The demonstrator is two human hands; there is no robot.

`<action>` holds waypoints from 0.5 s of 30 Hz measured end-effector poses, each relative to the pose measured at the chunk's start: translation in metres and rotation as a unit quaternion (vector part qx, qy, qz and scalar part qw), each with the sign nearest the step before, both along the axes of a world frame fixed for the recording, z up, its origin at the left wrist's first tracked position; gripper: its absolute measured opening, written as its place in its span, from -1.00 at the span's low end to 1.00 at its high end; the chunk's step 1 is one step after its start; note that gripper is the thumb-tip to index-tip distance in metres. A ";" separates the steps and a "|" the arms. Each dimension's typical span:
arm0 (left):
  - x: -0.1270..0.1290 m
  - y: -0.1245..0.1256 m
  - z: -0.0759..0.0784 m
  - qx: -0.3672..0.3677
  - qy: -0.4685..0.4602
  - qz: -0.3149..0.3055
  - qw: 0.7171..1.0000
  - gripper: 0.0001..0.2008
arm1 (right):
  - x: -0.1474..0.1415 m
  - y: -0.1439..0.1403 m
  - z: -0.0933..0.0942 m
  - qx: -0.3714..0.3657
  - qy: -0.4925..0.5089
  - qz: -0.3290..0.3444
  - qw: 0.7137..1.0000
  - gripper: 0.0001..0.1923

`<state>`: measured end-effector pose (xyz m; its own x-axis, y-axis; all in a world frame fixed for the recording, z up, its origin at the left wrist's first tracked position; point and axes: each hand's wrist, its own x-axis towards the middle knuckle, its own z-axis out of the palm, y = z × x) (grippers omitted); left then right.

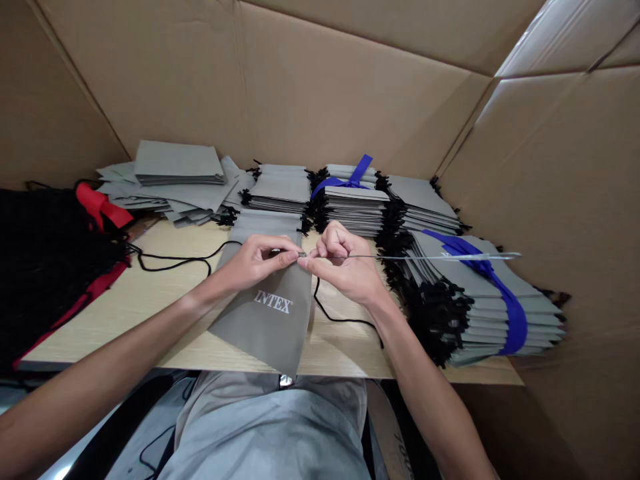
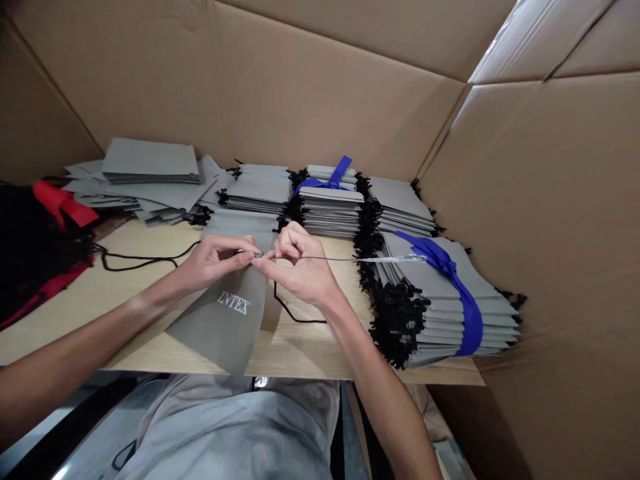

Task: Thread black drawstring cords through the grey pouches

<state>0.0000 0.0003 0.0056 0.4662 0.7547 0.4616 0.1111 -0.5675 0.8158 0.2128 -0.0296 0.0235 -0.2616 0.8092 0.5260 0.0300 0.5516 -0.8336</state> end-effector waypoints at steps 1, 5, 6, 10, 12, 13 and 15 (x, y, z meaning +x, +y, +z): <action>0.000 0.000 0.001 -0.003 -0.001 0.005 1.000 -0.42 | 0.000 0.000 0.000 -0.001 0.005 -0.003 1.000 -0.34; 0.000 -0.001 0.001 0.004 -0.007 0.024 1.000 -0.45 | 0.002 0.000 0.001 0.005 0.006 -0.030 1.000 -0.34; 0.000 -0.001 0.001 0.006 -0.009 0.026 1.000 -0.46 | 0.002 0.000 0.001 0.009 0.005 -0.033 0.999 -0.35; 0.000 0.000 -0.002 0.012 -0.013 0.036 0.999 -0.48 | 0.002 -0.001 0.001 0.034 -0.005 -0.044 0.998 -0.42; 0.000 0.001 -0.005 0.015 -0.015 0.040 0.999 -0.49 | 0.002 -0.001 0.001 0.034 -0.013 -0.051 0.998 -0.43; 0.000 0.001 -0.006 0.018 -0.016 0.042 0.999 -0.49 | 0.002 -0.001 0.001 0.032 -0.017 -0.055 0.998 -0.43; 0.001 0.002 -0.007 0.028 -0.019 0.048 0.998 -0.50 | 0.002 -0.001 0.001 0.030 -0.021 -0.062 0.997 -0.44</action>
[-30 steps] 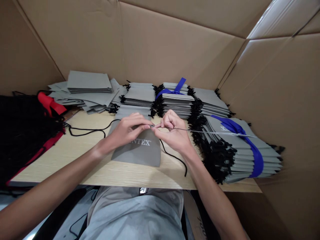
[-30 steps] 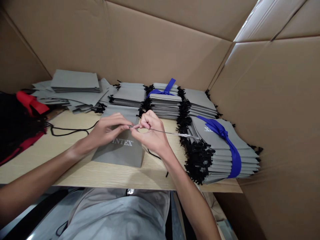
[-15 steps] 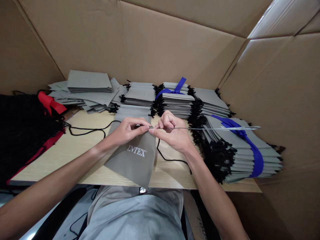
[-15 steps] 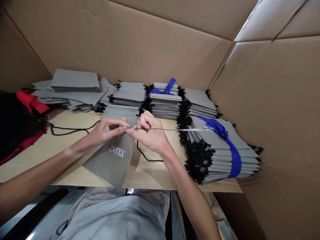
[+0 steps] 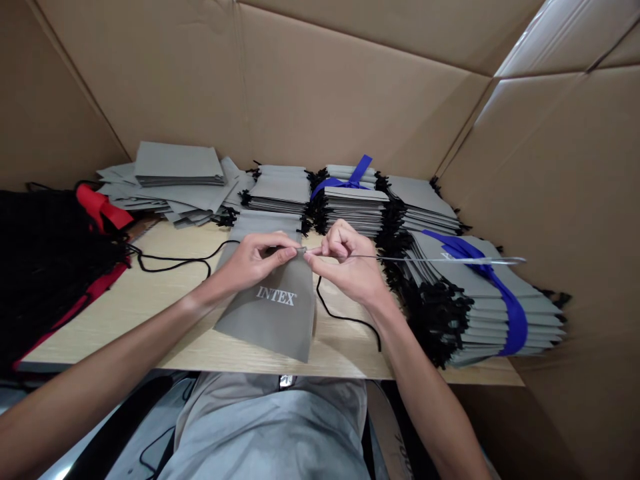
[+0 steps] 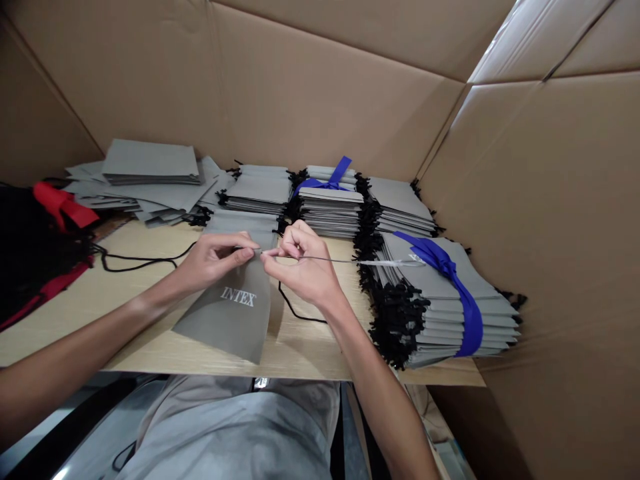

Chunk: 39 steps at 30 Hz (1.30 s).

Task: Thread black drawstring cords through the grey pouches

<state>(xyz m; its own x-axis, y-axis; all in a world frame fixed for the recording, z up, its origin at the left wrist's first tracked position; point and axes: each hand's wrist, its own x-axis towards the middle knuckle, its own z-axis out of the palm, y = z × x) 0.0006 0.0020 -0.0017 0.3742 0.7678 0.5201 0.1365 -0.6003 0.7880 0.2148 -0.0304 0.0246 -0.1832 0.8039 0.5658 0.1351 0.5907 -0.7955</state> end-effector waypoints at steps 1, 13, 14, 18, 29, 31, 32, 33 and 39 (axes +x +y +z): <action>0.000 0.000 -0.001 0.006 0.000 0.003 1.000 -0.51 | 0.000 0.000 0.000 0.001 -0.001 -0.003 1.000 -0.44; -0.003 0.006 -0.001 0.198 0.080 0.022 0.977 -0.75 | -0.001 0.000 0.001 -0.006 -0.036 -0.021 0.999 -0.54; -0.003 0.007 -0.001 0.207 0.087 0.023 0.974 -0.76 | -0.002 0.000 0.001 -0.011 -0.033 -0.019 0.999 -0.55; -0.003 0.005 0.000 0.203 0.085 0.028 0.975 -0.79 | -0.003 0.001 -0.001 -0.015 -0.020 -0.015 1.000 -0.55; -0.001 -0.001 0.001 0.089 0.029 0.084 0.992 -0.75 | -0.005 0.002 -0.003 -0.013 0.025 -0.001 1.000 -0.51; -0.001 0.000 0.002 0.092 0.021 0.082 0.992 -0.77 | -0.005 0.002 -0.003 -0.018 0.027 -0.001 0.999 -0.50; -0.001 0.000 0.002 0.094 0.017 0.079 0.992 -0.78 | -0.004 0.002 -0.003 -0.018 0.026 -0.003 0.999 -0.49; -0.001 -0.001 0.003 0.094 0.013 0.076 0.993 -0.79 | -0.004 0.002 -0.003 -0.017 0.025 -0.006 1.000 -0.49; 0.000 -0.003 0.004 0.065 0.002 0.085 0.994 -0.75 | -0.005 0.003 -0.004 -0.025 0.019 -0.021 0.999 -0.45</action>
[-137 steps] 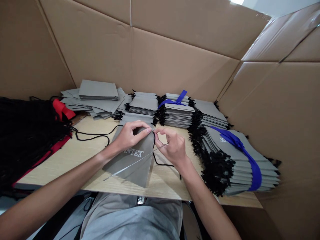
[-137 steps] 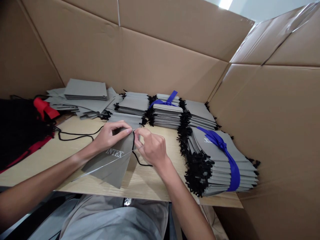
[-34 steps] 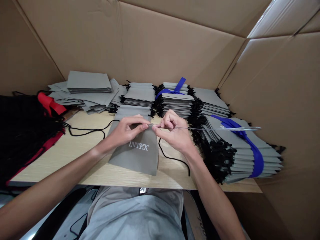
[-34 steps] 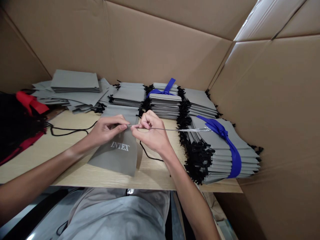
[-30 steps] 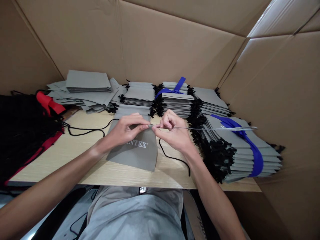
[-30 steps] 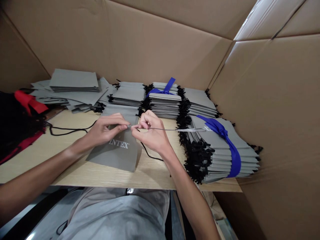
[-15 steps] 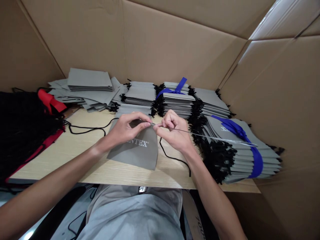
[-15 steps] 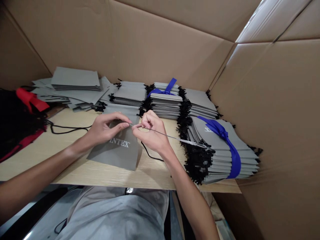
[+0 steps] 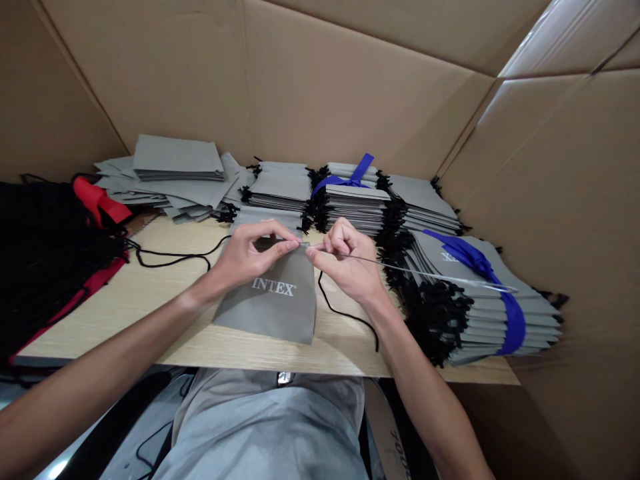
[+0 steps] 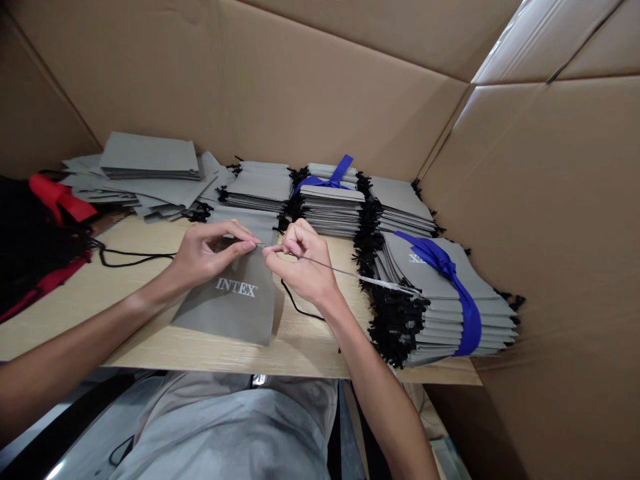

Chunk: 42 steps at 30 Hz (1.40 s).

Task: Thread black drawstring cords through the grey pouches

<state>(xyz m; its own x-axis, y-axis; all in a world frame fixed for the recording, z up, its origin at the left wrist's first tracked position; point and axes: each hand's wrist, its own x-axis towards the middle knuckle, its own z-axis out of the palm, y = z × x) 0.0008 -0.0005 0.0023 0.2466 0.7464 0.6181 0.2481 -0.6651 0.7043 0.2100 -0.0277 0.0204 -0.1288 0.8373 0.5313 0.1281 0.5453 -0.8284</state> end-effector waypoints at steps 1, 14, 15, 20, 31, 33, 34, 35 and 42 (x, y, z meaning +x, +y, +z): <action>0.000 0.000 0.000 -0.004 -0.004 0.003 1.000 -0.74 | 0.000 0.000 0.000 -0.004 0.009 0.005 1.000 -0.44; 0.001 0.000 -0.004 -0.009 -0.023 0.002 1.000 -0.80 | 0.001 0.000 0.000 0.026 0.010 -0.003 1.000 -0.45; 0.001 0.000 -0.004 -0.012 -0.021 0.006 1.000 -0.78 | 0.001 -0.001 0.000 0.036 -0.003 -0.015 0.999 -0.45; 0.001 -0.001 -0.004 -0.015 -0.012 0.010 1.000 -0.76 | -0.001 -0.005 0.003 0.060 -0.018 -0.010 0.998 -0.49; 0.001 0.000 -0.004 -0.013 -0.011 0.008 1.000 -0.77 | 0.000 -0.005 0.002 0.057 -0.007 0.009 0.998 -0.47; 0.001 0.000 -0.004 -0.010 -0.011 0.006 1.000 -0.79 | 0.000 -0.006 0.002 0.052 -0.010 0.008 0.999 -0.46; 0.001 0.000 -0.004 -0.009 -0.011 0.006 1.000 -0.79 | 0.001 -0.006 0.002 0.050 -0.012 0.005 0.999 -0.46; 0.002 0.000 -0.004 -0.008 -0.010 0.007 1.000 -0.79 | 0.001 -0.006 0.003 0.048 -0.015 0.003 0.999 -0.46; 0.002 -0.001 -0.003 -0.008 0.003 0.015 1.000 -0.76 | 0.000 -0.007 0.005 0.043 -0.032 0.000 0.999 -0.51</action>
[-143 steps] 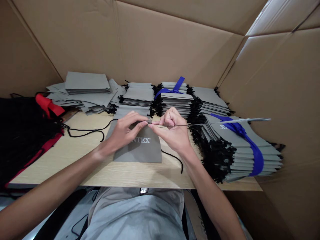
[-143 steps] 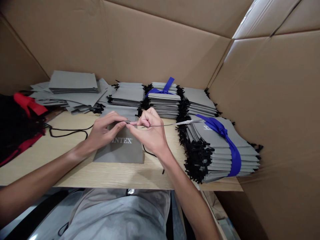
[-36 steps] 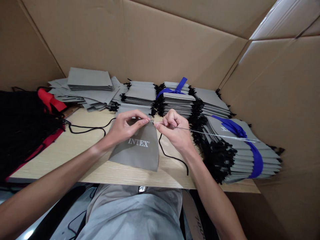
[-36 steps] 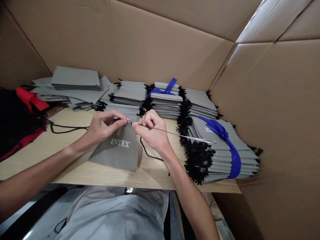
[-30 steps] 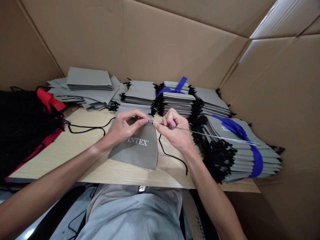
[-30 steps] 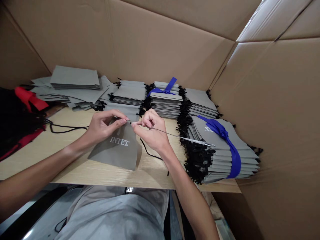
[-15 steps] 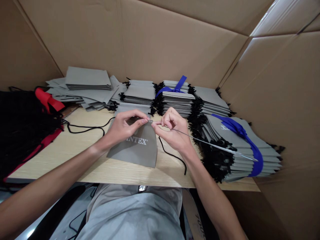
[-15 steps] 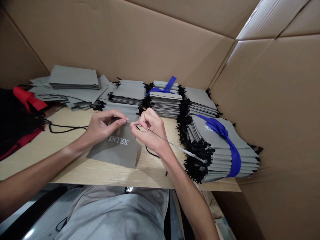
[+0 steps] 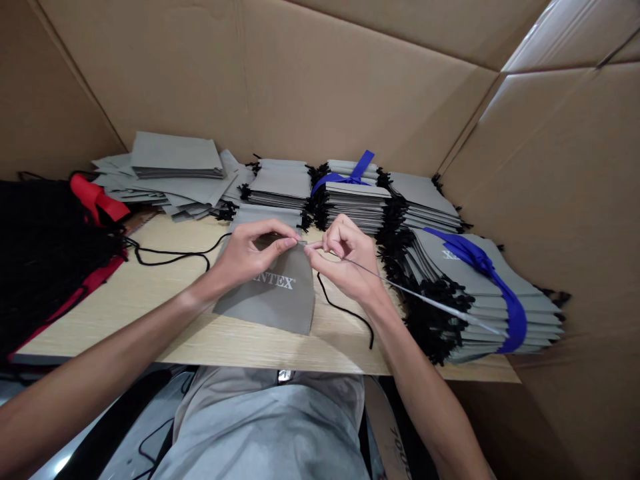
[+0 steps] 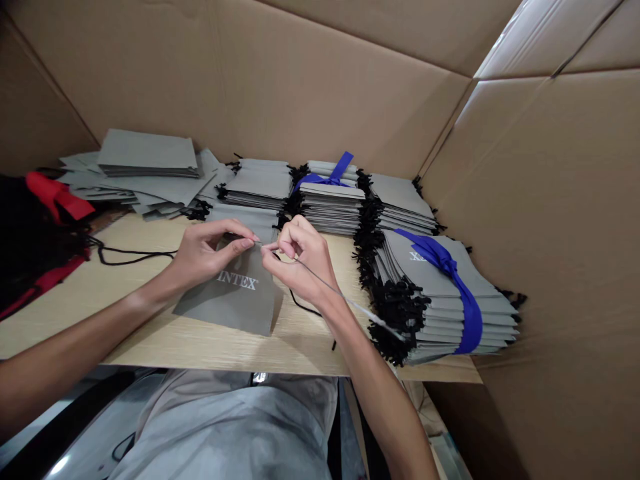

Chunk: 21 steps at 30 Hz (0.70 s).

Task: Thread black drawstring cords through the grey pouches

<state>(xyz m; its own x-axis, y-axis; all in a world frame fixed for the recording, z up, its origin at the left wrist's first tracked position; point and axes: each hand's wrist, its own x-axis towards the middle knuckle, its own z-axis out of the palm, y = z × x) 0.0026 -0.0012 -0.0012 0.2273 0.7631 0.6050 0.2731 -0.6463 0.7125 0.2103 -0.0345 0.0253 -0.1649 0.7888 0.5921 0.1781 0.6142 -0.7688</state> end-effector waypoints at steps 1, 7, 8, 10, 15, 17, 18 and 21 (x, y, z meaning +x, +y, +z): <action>0.000 0.000 0.000 0.001 0.001 -0.001 1.000 -0.76 | 0.000 0.000 0.000 0.000 -0.001 -0.002 1.000 -0.52; 0.001 -0.001 0.000 0.011 -0.010 -0.014 1.000 -0.81 | -0.001 0.000 -0.001 0.003 0.010 -0.004 1.000 -0.56; 0.001 -0.001 0.000 0.011 -0.012 -0.015 1.000 -0.81 | -0.001 0.000 -0.001 0.004 0.012 -0.004 1.000 -0.57; 0.001 -0.001 0.000 0.011 -0.013 -0.015 1.000 -0.81 | -0.001 0.001 -0.001 0.006 0.010 -0.012 1.000 -0.57; 0.001 -0.002 0.002 0.005 -0.003 -0.006 1.000 -0.77 | 0.000 0.001 -0.001 0.008 0.003 -0.024 1.000 -0.55; 0.000 -0.002 0.002 0.005 0.003 0.000 1.000 -0.77 | 0.000 0.001 -0.001 0.012 0.009 -0.017 1.000 -0.57; 0.000 -0.001 0.002 0.008 0.006 0.002 1.000 -0.78 | 0.000 0.002 -0.002 0.014 0.012 -0.015 1.000 -0.57; -0.001 -0.001 0.001 0.025 0.013 -0.001 1.000 -0.81 | 0.000 0.002 -0.002 0.015 0.014 -0.013 1.000 -0.57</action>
